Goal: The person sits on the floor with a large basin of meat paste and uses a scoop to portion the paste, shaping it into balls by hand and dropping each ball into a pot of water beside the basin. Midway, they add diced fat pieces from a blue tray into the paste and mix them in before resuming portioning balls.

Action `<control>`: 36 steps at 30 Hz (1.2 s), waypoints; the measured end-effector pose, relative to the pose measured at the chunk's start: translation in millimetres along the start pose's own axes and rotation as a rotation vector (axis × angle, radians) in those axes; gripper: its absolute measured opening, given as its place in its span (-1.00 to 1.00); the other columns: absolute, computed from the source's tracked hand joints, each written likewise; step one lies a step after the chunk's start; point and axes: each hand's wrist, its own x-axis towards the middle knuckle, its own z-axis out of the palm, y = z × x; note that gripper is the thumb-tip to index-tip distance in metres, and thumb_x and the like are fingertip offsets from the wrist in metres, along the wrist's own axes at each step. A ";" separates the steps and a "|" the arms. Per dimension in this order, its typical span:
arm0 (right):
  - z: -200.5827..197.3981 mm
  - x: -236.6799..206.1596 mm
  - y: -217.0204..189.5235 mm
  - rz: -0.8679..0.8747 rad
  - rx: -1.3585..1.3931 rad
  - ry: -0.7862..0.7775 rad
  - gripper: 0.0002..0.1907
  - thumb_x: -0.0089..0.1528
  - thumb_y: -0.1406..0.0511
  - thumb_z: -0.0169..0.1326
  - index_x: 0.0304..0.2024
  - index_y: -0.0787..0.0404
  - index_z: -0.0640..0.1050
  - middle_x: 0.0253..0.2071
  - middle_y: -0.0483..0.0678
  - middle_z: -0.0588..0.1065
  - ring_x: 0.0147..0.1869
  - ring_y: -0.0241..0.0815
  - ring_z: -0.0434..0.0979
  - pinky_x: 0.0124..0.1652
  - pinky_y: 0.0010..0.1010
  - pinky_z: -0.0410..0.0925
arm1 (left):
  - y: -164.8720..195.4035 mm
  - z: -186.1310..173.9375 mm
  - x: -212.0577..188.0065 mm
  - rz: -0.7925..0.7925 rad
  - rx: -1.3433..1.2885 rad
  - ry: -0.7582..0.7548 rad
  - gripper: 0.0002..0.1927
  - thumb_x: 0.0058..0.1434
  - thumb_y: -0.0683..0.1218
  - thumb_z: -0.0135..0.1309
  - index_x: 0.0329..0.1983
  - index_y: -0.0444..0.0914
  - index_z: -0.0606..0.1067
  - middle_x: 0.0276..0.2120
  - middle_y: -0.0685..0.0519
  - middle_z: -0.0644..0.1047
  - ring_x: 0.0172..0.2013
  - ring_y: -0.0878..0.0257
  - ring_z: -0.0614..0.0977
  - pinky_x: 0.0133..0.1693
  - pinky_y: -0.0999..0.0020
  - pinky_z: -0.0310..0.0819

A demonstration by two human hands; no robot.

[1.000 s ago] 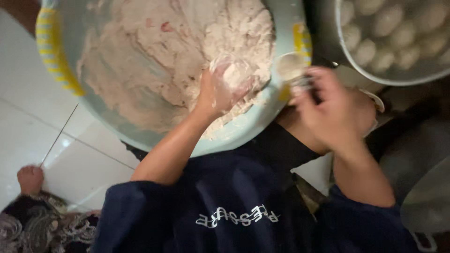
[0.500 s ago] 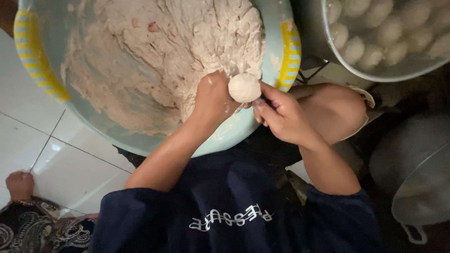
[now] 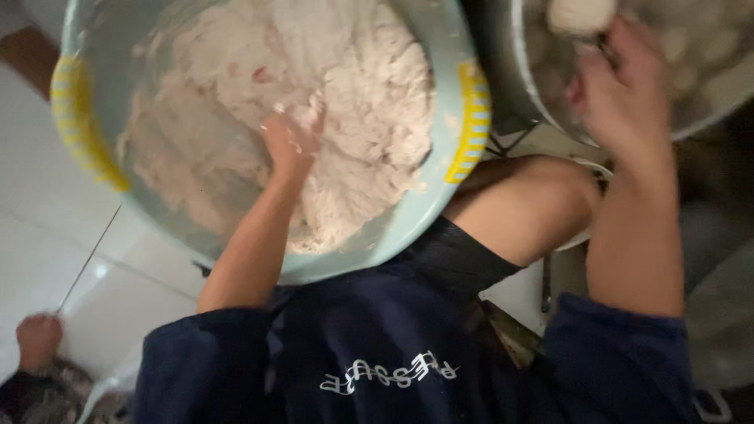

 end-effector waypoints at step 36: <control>113.0 -79.9 -63.4 0.325 0.499 -0.358 -0.58 0.36 0.39 0.00 0.29 0.27 0.45 -0.26 -0.10 0.49 -0.29 -0.40 0.44 -0.36 -0.56 0.34 | 143.8 -51.9 -66.4 0.478 -0.188 -0.283 -0.81 -0.01 -0.07 0.29 -0.40 -0.27 0.61 -0.45 -0.22 0.59 -0.35 -0.21 0.65 -0.29 0.00 0.53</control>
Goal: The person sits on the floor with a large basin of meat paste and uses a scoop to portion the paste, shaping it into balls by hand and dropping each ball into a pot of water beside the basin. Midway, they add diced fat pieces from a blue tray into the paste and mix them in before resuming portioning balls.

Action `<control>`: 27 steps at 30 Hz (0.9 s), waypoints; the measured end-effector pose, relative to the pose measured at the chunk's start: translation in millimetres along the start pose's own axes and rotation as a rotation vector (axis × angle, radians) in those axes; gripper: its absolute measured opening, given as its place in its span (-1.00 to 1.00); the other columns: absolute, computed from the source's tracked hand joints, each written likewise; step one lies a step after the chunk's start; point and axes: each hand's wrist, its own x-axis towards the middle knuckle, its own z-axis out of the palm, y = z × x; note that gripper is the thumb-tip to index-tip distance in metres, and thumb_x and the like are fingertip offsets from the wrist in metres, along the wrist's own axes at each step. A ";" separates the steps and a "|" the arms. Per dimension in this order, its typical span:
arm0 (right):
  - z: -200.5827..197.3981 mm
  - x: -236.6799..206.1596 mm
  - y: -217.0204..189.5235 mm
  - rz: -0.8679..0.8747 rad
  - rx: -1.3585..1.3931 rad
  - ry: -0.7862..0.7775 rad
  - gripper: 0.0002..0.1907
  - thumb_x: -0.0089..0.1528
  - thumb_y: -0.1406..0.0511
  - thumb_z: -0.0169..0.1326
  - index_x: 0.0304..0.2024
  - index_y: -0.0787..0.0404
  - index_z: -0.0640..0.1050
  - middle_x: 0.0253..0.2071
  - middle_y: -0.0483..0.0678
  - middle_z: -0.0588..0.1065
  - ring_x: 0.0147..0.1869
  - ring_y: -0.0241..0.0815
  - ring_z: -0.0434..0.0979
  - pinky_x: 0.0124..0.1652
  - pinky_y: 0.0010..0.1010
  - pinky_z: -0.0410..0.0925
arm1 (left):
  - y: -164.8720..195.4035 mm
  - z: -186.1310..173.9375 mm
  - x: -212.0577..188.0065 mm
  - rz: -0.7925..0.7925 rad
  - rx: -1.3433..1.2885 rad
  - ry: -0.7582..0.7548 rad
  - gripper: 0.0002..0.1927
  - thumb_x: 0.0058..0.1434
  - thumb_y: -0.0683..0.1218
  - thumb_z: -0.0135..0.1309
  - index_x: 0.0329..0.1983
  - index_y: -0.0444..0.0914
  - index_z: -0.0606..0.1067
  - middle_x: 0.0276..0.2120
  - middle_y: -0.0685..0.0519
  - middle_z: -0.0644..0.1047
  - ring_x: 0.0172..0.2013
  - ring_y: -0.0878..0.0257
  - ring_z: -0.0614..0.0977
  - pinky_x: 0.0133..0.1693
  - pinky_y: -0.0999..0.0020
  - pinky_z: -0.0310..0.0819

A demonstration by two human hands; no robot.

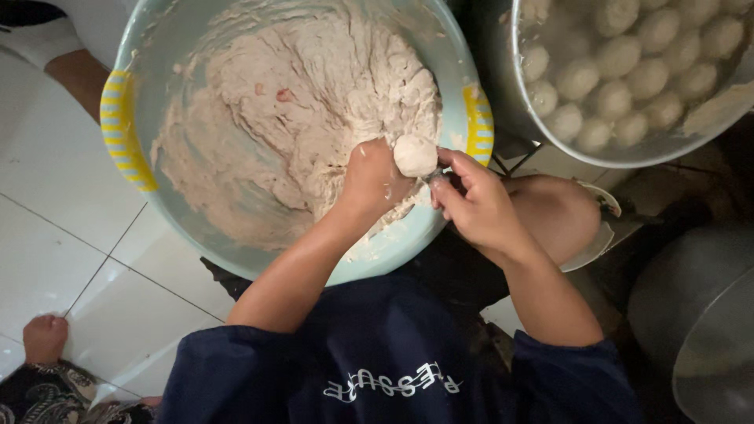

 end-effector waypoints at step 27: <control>-156.7 53.6 -9.6 -0.197 -0.139 0.371 -0.62 0.43 0.40 -0.02 0.29 0.32 0.48 -0.13 -0.07 0.52 -0.25 -0.27 0.49 -0.32 -0.45 0.34 | -234.4 -18.9 -101.7 -0.280 0.535 -0.638 -0.68 0.18 0.07 0.02 -0.09 -0.14 0.57 -0.13 -0.13 0.62 -0.11 -0.15 0.64 -0.11 -0.05 0.53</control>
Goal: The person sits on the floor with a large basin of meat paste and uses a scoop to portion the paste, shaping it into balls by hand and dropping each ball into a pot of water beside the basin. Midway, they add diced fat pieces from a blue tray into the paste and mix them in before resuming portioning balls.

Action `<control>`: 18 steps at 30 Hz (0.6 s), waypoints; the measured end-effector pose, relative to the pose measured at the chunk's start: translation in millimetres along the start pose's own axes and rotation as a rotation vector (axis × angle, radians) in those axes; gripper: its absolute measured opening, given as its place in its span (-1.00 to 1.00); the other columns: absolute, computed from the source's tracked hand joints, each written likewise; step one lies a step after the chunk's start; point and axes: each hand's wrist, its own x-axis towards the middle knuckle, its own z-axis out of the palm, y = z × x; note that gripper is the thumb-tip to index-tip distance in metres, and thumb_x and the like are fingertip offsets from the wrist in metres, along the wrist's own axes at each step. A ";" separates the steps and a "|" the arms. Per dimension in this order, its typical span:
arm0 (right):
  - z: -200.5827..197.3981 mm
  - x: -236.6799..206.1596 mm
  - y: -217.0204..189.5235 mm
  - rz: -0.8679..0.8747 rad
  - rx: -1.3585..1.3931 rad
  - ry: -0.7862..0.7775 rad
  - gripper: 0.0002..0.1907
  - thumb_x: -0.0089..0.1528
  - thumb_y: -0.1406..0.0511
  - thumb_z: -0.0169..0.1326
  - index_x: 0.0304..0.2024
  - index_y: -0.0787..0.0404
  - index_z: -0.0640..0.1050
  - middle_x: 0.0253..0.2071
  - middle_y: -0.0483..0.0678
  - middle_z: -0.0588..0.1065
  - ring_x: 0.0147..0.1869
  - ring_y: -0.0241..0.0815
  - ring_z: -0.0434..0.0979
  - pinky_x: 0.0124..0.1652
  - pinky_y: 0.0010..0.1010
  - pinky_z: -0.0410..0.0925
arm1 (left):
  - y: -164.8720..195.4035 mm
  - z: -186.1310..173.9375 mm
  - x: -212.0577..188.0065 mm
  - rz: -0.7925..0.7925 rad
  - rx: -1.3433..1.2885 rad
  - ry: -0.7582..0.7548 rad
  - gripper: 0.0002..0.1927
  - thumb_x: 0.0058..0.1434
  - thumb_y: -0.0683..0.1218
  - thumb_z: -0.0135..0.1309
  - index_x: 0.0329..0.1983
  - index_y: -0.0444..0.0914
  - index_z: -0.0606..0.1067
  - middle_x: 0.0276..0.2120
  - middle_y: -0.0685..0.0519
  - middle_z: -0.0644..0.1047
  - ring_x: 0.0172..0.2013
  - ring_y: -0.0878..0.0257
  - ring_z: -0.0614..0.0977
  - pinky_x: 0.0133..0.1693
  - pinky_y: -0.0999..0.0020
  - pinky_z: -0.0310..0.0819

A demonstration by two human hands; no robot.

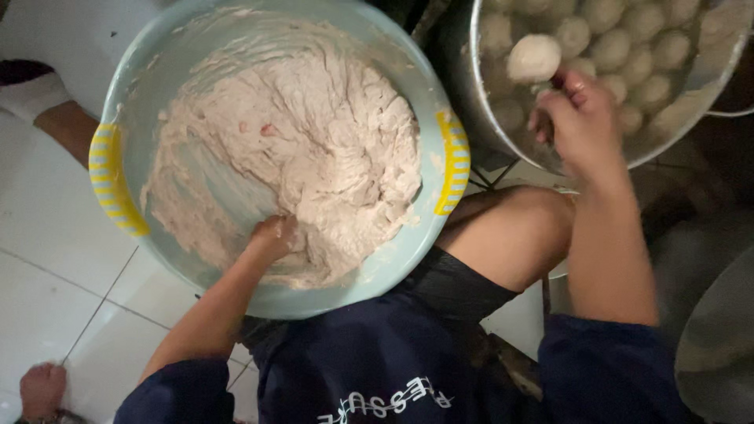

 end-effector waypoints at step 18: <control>-79.0 7.3 105.2 -0.220 -0.685 0.249 -0.68 0.45 0.30 -0.02 0.19 0.36 0.52 0.07 0.09 0.58 0.10 -0.02 0.62 0.07 -0.19 0.47 | 54.6 -96.3 43.2 -0.339 -0.369 0.528 -0.39 0.15 0.30 0.29 -0.06 -0.30 0.53 -0.29 -0.27 0.60 -0.20 -0.12 0.65 -0.07 0.08 0.54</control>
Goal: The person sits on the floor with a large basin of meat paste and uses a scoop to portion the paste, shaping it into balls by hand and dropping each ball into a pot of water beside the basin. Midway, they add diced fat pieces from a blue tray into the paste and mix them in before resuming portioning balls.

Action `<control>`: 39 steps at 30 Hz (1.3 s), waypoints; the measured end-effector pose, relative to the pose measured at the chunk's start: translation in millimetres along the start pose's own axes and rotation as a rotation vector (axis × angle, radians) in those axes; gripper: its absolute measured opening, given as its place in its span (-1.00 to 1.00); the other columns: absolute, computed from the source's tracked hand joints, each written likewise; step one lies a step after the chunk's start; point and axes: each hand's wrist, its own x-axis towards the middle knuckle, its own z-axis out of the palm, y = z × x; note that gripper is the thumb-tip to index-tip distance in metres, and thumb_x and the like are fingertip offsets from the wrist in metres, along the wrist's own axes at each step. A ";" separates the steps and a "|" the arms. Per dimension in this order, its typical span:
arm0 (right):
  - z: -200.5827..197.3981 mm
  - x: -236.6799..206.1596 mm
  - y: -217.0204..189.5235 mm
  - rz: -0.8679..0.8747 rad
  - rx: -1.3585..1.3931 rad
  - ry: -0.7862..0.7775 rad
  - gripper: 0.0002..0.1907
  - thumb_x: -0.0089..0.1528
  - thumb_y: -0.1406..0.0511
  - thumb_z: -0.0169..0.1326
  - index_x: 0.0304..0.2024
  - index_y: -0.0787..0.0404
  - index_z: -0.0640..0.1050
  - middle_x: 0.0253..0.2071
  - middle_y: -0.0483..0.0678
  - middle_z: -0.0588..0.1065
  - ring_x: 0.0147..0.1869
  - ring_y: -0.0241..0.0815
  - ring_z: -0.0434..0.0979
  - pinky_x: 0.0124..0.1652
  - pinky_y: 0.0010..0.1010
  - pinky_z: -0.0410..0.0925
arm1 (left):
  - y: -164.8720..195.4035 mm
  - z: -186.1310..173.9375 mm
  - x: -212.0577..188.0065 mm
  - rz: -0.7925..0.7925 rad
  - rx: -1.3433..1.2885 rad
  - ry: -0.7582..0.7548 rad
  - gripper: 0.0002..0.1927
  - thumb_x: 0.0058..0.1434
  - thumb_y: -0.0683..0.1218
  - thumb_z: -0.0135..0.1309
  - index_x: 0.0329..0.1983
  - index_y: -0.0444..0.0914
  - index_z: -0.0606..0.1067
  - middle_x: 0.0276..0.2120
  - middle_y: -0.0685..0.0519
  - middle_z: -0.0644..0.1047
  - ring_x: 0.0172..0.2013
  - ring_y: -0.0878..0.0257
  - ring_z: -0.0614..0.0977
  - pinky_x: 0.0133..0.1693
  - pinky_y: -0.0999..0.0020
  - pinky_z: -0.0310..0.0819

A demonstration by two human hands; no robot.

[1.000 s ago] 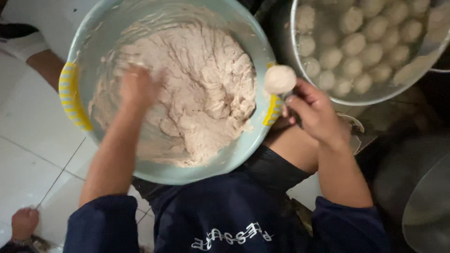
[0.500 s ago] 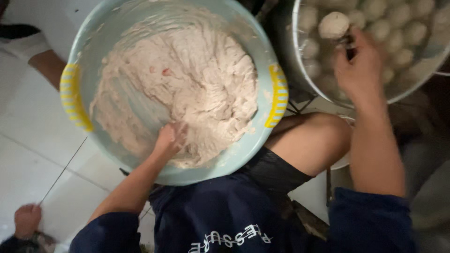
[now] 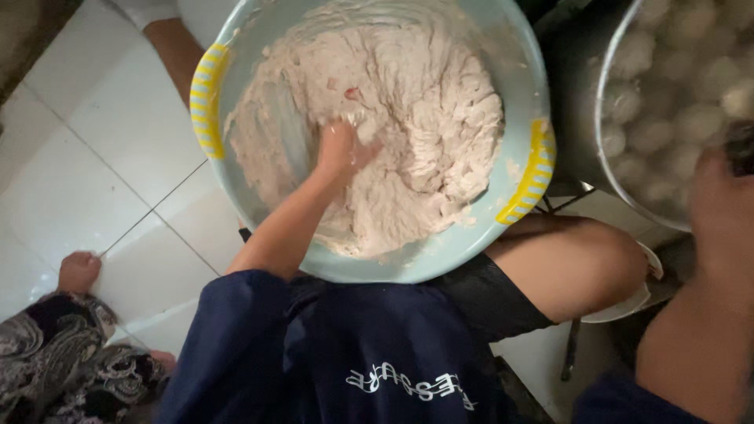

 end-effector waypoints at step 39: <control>8.9 -98.0 -245.0 -0.023 0.577 -0.458 -0.51 0.41 0.43 -0.03 0.41 0.33 0.32 0.04 0.09 0.50 0.04 -0.18 0.53 -0.01 -0.43 0.42 | 122.4 -9.2 -96.6 0.468 -0.183 0.376 -0.20 -0.17 0.30 0.44 -0.08 -0.40 0.57 -0.33 -0.27 0.57 -0.37 -0.05 0.63 -0.32 0.21 0.54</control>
